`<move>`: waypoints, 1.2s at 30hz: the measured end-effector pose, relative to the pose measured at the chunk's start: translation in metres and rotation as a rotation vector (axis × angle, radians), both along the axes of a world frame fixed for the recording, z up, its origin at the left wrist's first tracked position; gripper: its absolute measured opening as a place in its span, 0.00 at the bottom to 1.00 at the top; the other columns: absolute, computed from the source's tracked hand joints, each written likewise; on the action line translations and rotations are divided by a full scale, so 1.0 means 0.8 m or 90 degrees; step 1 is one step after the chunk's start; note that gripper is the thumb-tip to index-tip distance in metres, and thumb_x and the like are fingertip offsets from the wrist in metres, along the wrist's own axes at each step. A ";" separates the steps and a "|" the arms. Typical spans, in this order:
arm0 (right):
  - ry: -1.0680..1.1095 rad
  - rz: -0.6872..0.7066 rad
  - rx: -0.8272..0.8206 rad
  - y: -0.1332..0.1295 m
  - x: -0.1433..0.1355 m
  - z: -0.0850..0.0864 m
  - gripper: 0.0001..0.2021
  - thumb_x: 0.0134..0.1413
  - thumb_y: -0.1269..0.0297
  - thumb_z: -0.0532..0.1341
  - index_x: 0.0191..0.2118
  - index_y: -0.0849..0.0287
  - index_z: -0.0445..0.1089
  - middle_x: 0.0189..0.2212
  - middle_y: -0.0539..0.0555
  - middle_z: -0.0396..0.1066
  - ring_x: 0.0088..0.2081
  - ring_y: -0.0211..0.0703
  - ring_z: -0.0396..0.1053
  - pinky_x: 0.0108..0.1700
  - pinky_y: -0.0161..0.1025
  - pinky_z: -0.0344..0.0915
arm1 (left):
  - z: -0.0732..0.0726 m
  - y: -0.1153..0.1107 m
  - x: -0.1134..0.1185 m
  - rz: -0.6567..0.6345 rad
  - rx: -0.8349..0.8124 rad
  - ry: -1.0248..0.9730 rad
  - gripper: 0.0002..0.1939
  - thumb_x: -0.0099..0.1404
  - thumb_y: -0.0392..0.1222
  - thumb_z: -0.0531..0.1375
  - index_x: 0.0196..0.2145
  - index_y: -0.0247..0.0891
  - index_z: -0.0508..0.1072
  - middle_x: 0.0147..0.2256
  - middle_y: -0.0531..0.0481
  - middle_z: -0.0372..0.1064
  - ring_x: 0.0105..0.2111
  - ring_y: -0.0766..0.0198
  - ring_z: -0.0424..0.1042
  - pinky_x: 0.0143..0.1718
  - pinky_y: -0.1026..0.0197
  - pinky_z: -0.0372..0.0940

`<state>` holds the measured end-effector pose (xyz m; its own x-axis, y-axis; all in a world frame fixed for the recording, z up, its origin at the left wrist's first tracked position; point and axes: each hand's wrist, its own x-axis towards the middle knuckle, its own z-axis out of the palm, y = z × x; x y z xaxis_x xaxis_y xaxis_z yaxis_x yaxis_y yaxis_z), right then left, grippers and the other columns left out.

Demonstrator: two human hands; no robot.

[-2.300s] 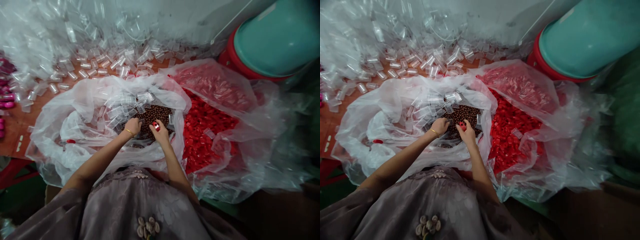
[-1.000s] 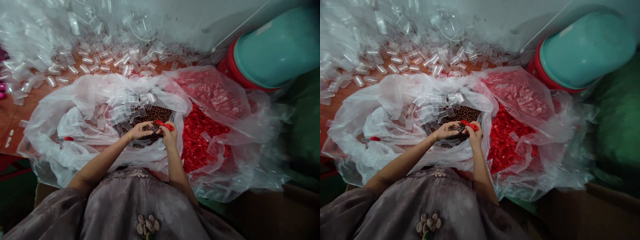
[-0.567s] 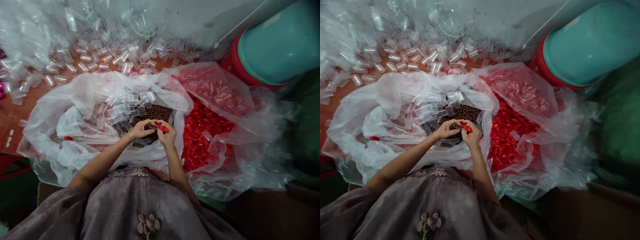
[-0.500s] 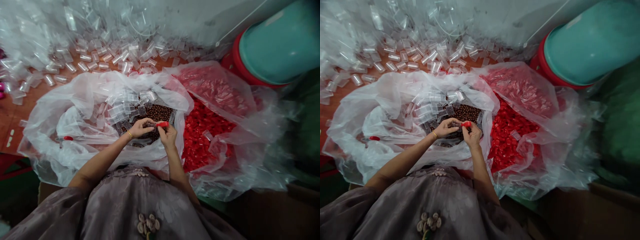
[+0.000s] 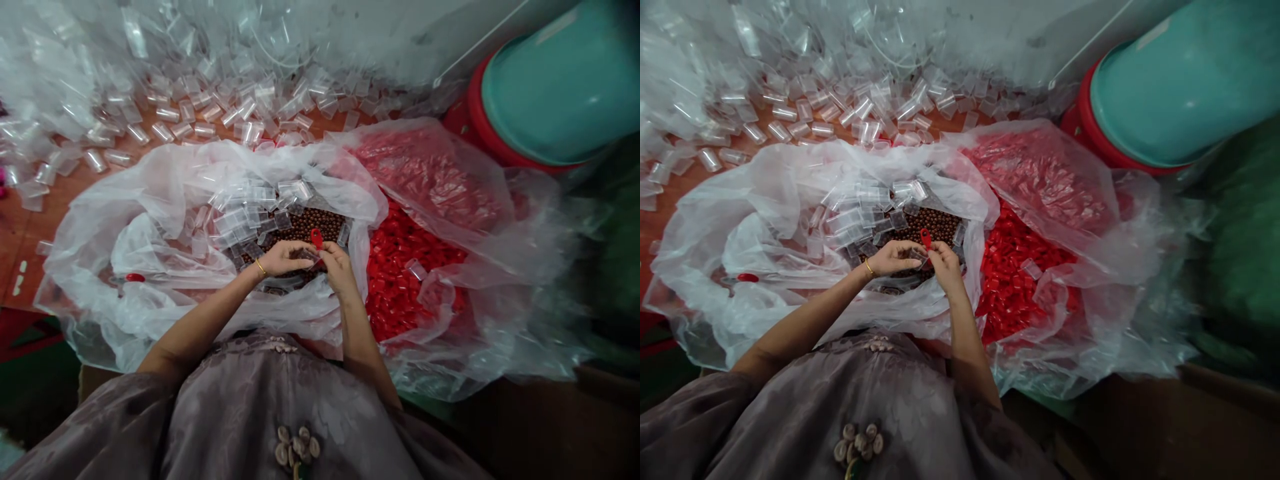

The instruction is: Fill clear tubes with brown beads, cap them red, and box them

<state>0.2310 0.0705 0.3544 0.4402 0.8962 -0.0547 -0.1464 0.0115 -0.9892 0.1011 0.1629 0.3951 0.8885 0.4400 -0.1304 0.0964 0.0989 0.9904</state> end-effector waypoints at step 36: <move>-0.624 -0.099 0.028 -0.071 -0.029 0.019 0.19 0.61 0.66 0.48 0.56 0.59 0.63 0.33 0.59 0.70 0.35 0.45 0.68 0.41 0.44 0.67 | 0.015 -0.068 0.006 0.159 -0.037 0.232 0.10 0.47 0.36 0.58 0.30 0.34 0.64 0.17 0.62 0.56 0.13 0.77 0.53 0.15 0.71 0.50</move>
